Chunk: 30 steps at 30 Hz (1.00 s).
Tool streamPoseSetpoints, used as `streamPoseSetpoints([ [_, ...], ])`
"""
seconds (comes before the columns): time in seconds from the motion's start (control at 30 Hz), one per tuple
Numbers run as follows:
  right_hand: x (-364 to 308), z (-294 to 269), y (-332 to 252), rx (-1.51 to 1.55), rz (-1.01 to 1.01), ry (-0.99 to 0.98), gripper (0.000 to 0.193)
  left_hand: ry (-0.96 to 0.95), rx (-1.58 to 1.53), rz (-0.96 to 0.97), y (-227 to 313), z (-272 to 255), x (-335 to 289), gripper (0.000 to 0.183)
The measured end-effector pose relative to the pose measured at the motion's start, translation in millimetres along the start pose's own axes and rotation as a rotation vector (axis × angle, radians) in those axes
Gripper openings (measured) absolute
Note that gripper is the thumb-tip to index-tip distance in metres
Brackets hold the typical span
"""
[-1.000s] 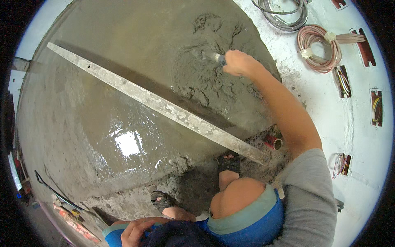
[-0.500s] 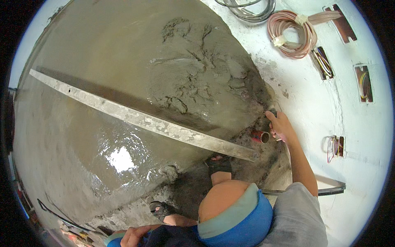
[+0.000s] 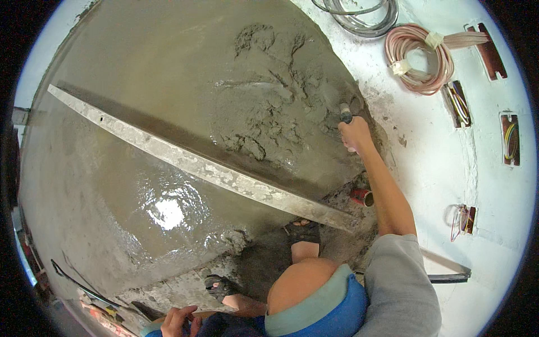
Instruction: The person pours a bucket of wet concrete onto the floor and uses a long straight edge to level and smooth the surface. They repeatedly drag the straight edge across the wet concrete to create a flat finish.
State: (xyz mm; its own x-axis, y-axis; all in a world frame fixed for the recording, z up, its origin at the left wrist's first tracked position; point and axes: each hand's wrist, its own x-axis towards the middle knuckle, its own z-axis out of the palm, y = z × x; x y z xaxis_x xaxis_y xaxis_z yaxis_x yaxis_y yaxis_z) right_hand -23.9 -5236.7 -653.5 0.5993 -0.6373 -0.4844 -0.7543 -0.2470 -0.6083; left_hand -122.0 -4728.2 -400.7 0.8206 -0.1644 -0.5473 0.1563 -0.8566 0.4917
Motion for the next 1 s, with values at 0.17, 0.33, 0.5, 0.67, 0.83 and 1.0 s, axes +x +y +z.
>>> streamPoseSetpoints([
  [0.17,-50,-10,-15,-0.314,-0.143,0.11,0.021,-0.044,-0.021,0.029,-2,-3,9,0.025],
  [0.33,-48,-18,-39,-0.785,-0.413,0.223,0.027,-0.087,-0.085,0.196,16,-9,18,0.024],
  [0.5,-22,27,-85,-0.985,-0.47,0.073,0.016,-0.154,-0.184,0.159,7,-6,9,0.026],
  [0.67,-67,22,-75,-1.085,-0.558,-0.039,0.014,-0.085,-0.219,0.19,3,-9,4,0.026],
  [0.83,-136,-41,-74,-1.124,-0.543,-0.012,0.027,-0.062,-0.238,0.175,0,-9,0,0.027],
  [1.0,-180,-11,-39,-0.902,-0.454,-0.074,0.034,-0.041,-0.234,0.187,3,-9,1,0.027],
])
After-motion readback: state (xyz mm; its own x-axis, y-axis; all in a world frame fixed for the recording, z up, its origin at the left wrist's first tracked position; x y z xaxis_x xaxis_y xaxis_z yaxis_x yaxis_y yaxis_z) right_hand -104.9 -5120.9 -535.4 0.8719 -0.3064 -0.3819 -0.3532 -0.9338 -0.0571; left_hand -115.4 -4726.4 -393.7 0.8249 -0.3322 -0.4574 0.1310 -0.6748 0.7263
